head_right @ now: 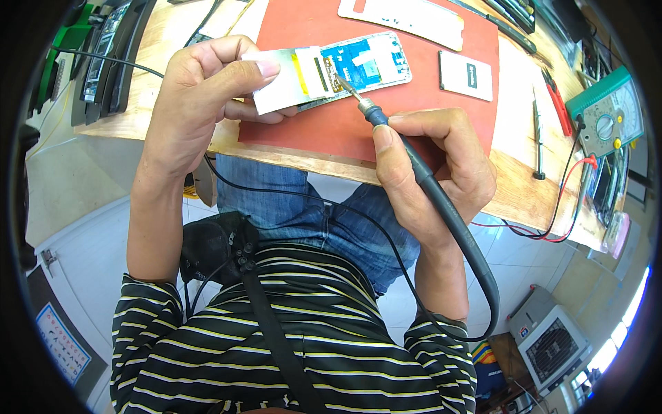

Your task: The person uses a soldering iron and a hot air gun to remove a component from a smartphone motherboard, then aligns and places a replacement screen module onto the board.

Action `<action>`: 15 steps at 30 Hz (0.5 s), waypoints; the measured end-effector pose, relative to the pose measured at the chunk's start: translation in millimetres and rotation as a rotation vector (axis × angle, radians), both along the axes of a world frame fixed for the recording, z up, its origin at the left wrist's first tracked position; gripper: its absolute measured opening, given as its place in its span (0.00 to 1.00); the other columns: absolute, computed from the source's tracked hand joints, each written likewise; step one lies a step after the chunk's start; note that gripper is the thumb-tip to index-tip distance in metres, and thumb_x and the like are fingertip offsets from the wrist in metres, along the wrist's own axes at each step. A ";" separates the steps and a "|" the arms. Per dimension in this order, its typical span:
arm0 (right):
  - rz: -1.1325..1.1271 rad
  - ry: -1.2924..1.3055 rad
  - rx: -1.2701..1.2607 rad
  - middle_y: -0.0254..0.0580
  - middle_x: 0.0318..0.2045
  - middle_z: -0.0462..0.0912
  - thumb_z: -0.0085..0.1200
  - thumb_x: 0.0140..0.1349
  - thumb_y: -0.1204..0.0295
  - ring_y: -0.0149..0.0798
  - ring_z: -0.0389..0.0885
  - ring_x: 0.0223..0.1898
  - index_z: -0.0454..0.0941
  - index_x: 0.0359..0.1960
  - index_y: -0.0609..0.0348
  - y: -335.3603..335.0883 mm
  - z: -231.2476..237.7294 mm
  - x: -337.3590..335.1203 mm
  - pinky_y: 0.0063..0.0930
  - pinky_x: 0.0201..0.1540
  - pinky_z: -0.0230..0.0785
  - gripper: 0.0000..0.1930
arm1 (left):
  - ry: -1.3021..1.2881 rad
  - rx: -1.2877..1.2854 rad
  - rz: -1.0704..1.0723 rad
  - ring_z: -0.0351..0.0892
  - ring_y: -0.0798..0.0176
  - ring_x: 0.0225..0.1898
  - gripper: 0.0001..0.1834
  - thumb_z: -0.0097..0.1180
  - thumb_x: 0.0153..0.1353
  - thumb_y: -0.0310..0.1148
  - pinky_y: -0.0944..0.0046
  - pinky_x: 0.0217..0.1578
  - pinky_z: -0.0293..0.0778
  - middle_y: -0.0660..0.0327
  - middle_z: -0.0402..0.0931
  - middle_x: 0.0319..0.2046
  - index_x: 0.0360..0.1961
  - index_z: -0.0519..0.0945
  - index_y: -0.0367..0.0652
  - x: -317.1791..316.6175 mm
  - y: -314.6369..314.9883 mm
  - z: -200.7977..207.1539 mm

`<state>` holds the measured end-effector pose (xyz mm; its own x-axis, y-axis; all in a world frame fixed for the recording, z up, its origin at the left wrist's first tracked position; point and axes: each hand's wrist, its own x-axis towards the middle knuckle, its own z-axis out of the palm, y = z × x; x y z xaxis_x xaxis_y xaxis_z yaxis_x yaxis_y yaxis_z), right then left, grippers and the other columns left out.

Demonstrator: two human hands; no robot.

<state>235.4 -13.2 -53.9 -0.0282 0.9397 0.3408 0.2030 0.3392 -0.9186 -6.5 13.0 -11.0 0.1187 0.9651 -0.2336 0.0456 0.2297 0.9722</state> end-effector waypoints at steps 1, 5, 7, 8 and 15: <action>-0.001 0.006 -0.005 0.40 0.29 0.85 0.67 0.59 0.80 0.26 0.82 0.30 0.81 0.36 0.66 -0.1 0.0 -0.1 0.18 0.35 0.74 0.07 | -0.014 0.002 0.001 0.86 0.69 0.34 0.11 0.63 0.67 0.33 0.68 0.36 0.87 0.59 0.84 0.32 0.37 0.83 0.33 -0.1 0.0 0.0; -0.002 -0.013 0.010 0.40 0.29 0.85 0.67 0.59 0.80 0.26 0.83 0.31 0.81 0.37 0.66 0.0 -0.2 -0.1 0.18 0.36 0.75 0.07 | 0.000 0.012 -0.003 0.85 0.69 0.34 0.11 0.63 0.67 0.33 0.68 0.37 0.86 0.59 0.83 0.31 0.36 0.82 0.33 -0.2 -0.3 -0.5; -0.006 -0.013 0.003 0.40 0.29 0.85 0.67 0.59 0.80 0.26 0.83 0.31 0.81 0.37 0.66 -0.1 -0.2 -0.3 0.19 0.36 0.75 0.07 | -0.001 -0.003 -0.007 0.85 0.70 0.34 0.11 0.63 0.67 0.33 0.68 0.36 0.86 0.59 0.83 0.31 0.36 0.82 0.33 -0.5 0.0 -0.7; -0.008 -0.008 -0.003 0.40 0.29 0.85 0.67 0.59 0.80 0.26 0.83 0.31 0.81 0.37 0.66 -0.1 -0.2 -0.5 0.18 0.36 0.74 0.07 | -0.009 -0.003 -0.008 0.85 0.70 0.34 0.11 0.63 0.67 0.33 0.68 0.36 0.86 0.59 0.83 0.31 0.36 0.82 0.33 -0.7 0.2 -0.7; -0.018 -0.016 -0.022 0.39 0.29 0.85 0.68 0.59 0.79 0.25 0.83 0.31 0.82 0.37 0.66 -0.1 -0.5 -1.3 0.18 0.36 0.75 0.08 | -0.015 0.001 -0.006 0.85 0.71 0.34 0.11 0.63 0.67 0.33 0.68 0.36 0.86 0.60 0.83 0.31 0.36 0.82 0.33 -0.6 -0.2 -1.1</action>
